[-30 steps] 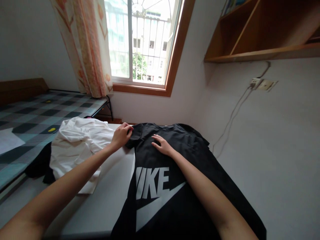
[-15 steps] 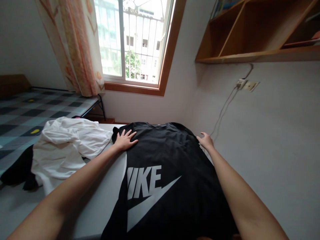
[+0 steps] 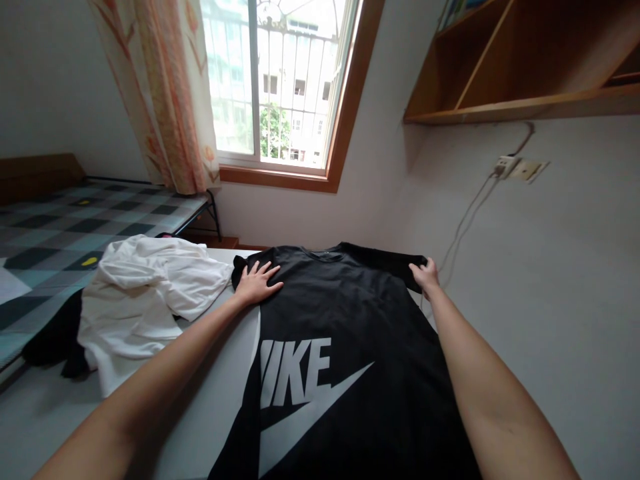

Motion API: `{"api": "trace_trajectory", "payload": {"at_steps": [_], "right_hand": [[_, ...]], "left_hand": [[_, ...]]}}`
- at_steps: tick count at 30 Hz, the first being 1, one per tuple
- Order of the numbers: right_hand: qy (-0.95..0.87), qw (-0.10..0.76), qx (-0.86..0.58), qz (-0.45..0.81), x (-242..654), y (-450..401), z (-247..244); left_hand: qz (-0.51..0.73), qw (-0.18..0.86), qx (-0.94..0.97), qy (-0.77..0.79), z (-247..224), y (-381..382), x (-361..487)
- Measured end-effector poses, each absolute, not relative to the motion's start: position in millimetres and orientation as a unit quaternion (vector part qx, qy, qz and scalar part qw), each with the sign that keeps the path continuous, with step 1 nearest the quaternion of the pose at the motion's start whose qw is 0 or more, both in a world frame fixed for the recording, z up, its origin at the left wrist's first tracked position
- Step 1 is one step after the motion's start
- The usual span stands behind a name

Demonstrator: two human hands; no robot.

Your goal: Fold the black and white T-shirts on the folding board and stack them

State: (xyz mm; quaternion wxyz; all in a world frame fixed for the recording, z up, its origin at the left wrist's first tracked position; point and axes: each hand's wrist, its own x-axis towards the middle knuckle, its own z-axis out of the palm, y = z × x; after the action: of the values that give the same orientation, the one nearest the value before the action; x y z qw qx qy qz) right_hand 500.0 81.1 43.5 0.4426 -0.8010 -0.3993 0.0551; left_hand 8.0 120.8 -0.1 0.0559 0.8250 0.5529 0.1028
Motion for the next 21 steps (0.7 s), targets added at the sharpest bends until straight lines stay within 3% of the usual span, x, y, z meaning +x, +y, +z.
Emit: {"api": "trace_trajectory", "payload": {"at_steps": [6, 11, 16, 21], "right_hand": [[-0.578, 0.189, -0.793, 0.021, 452, 89, 32], [-0.599, -0.002, -0.800, 0.025, 411, 97, 20], [-0.576, -0.052, -0.815, -0.030, 394, 95, 15], [-0.674, -0.018, -0.738, -0.038, 370, 83, 10]], "left_hand": [[0.107, 0.050, 0.824, 0.554, 0, 120, 9], [0.105, 0.046, 0.824, 0.554, 0, 118, 9], [0.103, 0.048, 0.824, 0.554, 1, 118, 10], [0.101, 0.048, 0.825, 0.553, 3, 117, 10]]}}
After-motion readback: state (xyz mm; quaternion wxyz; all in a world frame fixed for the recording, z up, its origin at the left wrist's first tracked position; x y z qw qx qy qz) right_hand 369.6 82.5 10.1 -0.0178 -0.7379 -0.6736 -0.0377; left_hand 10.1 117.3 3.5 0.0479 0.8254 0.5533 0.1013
